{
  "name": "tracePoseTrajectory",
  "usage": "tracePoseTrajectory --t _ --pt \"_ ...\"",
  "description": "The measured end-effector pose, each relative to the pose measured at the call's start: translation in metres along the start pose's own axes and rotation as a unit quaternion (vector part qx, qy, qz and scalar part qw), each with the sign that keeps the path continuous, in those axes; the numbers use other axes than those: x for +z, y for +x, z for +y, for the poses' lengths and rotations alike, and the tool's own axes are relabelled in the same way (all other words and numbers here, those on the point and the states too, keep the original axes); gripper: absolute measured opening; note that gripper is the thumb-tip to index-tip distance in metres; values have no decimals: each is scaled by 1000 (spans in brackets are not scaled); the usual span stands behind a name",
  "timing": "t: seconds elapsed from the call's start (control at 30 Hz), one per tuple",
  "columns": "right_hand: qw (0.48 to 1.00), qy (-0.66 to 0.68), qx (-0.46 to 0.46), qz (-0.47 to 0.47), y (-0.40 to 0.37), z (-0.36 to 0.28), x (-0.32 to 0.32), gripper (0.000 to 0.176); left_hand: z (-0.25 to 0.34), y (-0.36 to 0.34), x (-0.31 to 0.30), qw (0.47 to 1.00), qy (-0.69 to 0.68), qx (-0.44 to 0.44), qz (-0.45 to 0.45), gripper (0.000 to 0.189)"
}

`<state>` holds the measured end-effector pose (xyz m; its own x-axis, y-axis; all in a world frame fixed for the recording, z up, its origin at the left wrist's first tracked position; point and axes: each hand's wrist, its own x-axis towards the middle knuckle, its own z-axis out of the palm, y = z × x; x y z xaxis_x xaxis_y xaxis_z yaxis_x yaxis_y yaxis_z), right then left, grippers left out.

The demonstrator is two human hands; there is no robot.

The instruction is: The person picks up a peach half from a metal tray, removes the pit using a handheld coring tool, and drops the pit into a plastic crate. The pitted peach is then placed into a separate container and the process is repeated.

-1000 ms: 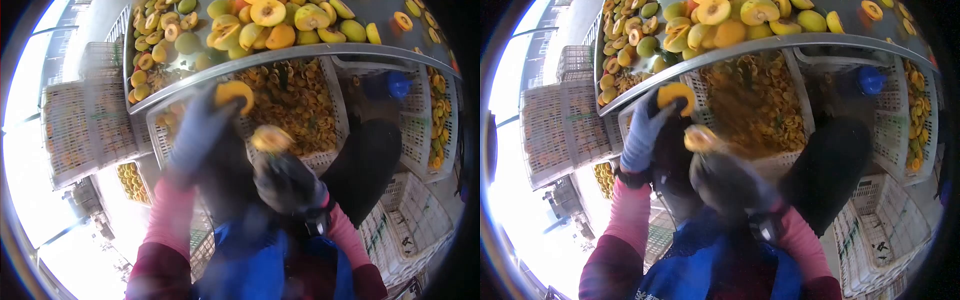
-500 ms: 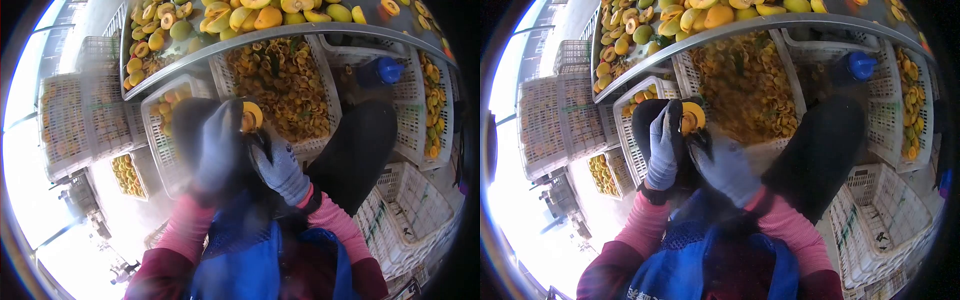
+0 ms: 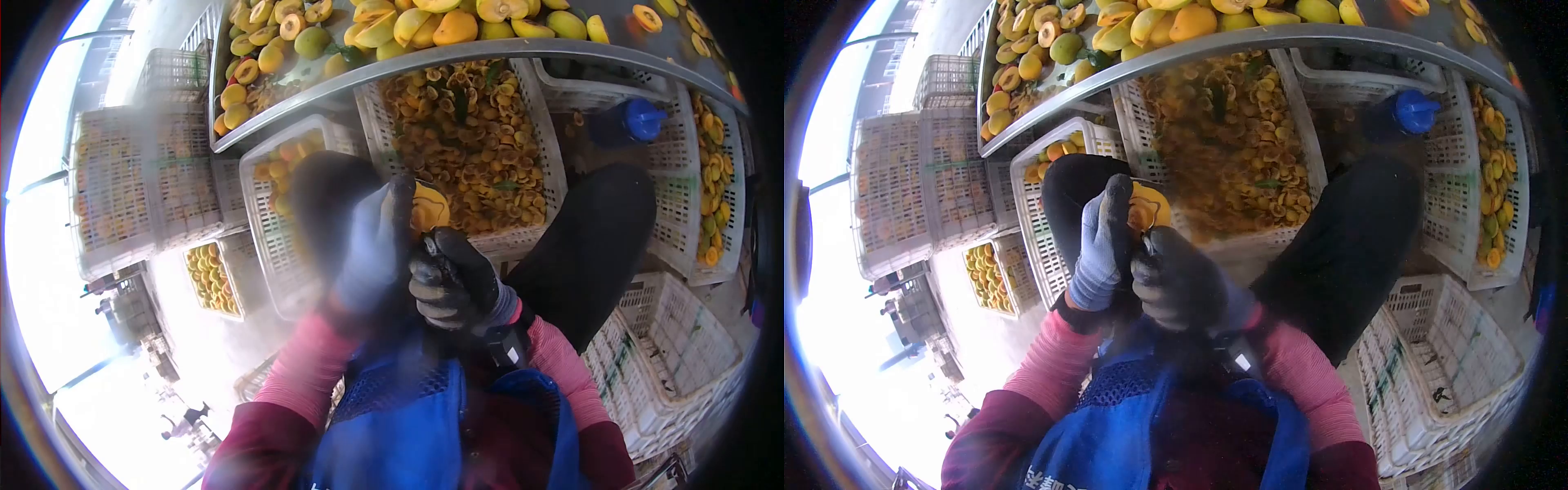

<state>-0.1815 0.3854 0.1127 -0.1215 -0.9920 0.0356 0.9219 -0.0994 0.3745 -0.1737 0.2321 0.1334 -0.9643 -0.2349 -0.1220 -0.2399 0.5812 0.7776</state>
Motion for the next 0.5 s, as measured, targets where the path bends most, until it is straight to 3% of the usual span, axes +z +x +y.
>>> tracePoseTrajectory --t 0.03,0.07,0.1,0.13,0.17,0.2,0.23,0.27,0.3,0.37,0.47,0.5 --pt "998 43 16 -33 0 0 -2 47 1 -1 -2 1000 -5 -5 6 35" --pt "997 12 12 -73 -1 -2 -1 47 2 -2 -13 974 171 147 37 34" --pt "993 -20 9 -114 -2 -6 2 47 4 -3 -24 888 346 277 125 47" --pt "986 -52 5 -158 -3 -10 5 47 0 -7 -43 896 358 224 136 57" --pt "992 -33 -15 -121 -5 -12 2 46 -5 -12 -62 901 370 171 146 69" --pt "995 -17 -36 -87 -8 -13 -5 45 -8 -2 -84 981 117 21 155 50" --pt "997 -2 -58 -54 -9 -15 -12 44 -12 8 -107 953 -158 -103 238 34" --pt "997 -12 -73 -30 -8 -18 -17 43 -45 11 -138 963 149 -56 217 27" --pt "997 -12 -81 5 -7 -20 -21 44 -37 13 -153 916 339 -139 165 28" --pt "992 -7 -97 81 -3 -24 -27 45 -69 19 -176 866 482 -90 99 29" --pt "966 -108 -132 192 10 -34 -19 46 -27 84 -154 917 375 -39 133 32" --pt "948 -125 -154 250 14 -36 -18 45 -22 113 -153 927 346 -68 131 35"
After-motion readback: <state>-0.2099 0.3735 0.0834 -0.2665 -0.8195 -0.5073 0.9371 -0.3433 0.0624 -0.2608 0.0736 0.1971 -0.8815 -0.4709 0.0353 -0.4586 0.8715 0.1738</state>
